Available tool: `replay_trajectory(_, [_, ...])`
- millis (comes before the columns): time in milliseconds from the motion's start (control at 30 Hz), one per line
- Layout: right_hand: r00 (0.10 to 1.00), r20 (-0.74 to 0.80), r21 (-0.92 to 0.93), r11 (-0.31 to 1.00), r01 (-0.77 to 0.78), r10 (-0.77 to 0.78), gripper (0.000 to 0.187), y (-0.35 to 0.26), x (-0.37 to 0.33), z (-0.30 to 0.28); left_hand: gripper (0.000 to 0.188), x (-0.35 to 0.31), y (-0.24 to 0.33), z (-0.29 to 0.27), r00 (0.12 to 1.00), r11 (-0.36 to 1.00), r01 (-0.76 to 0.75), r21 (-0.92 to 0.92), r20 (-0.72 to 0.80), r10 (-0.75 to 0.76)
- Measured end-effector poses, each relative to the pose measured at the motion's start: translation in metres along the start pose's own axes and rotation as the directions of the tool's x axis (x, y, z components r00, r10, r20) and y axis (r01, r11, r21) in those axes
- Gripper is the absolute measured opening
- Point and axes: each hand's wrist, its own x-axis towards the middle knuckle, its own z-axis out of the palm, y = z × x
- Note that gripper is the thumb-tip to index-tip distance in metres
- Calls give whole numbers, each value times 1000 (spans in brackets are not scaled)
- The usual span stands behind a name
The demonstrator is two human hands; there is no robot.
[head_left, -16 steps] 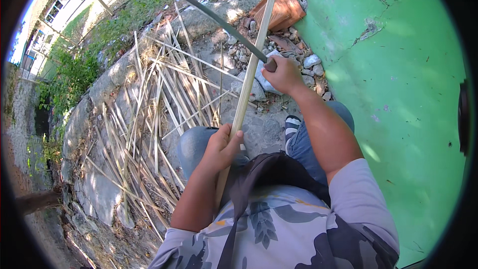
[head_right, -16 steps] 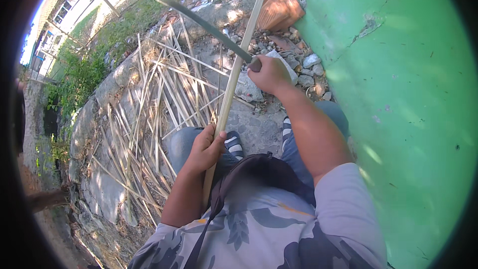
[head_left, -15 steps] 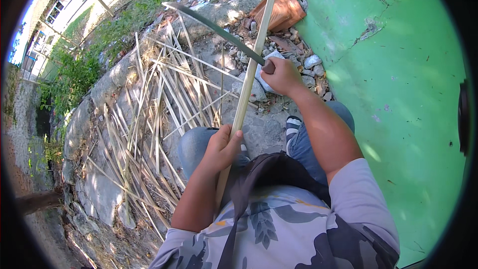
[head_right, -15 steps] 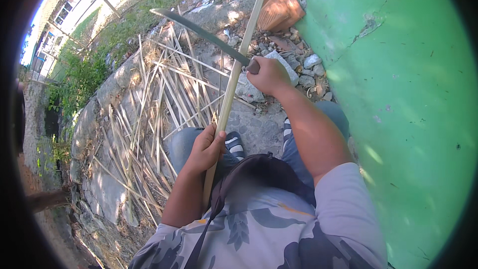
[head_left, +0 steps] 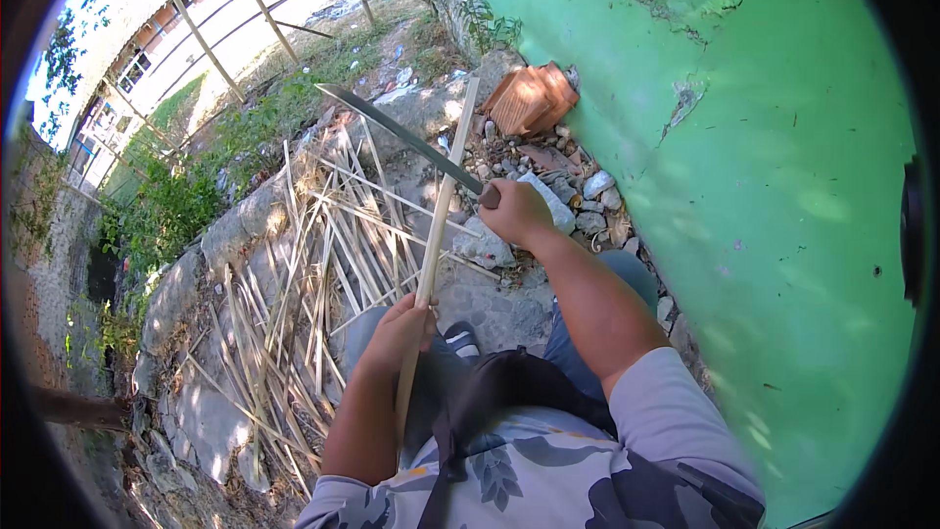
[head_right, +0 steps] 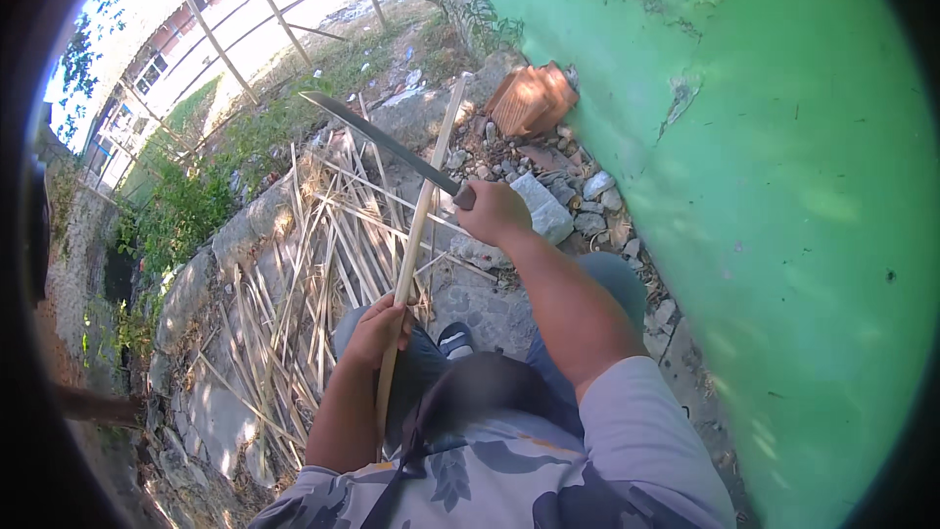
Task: The person holds a bamboo stick and repeatedly scrapes along its length using a machete.
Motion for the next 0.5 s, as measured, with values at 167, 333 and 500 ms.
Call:
replay_trajectory(167, [988,-100,70,990,123,-116,22,8,-4,-11,23,5,-15,-22,999,938,36,-346,15,-33])
replay_trajectory(333, [975,-87,23,978,209,-206,21,13,-22,-40,42,3,-8,-15,998,977,-24,-212,-68,9])
replay_trajectory(500, [935,10,-46,934,355,-355,18,27,-38,-62,48,-2,-3,-14,979,895,20,-446,192,73])
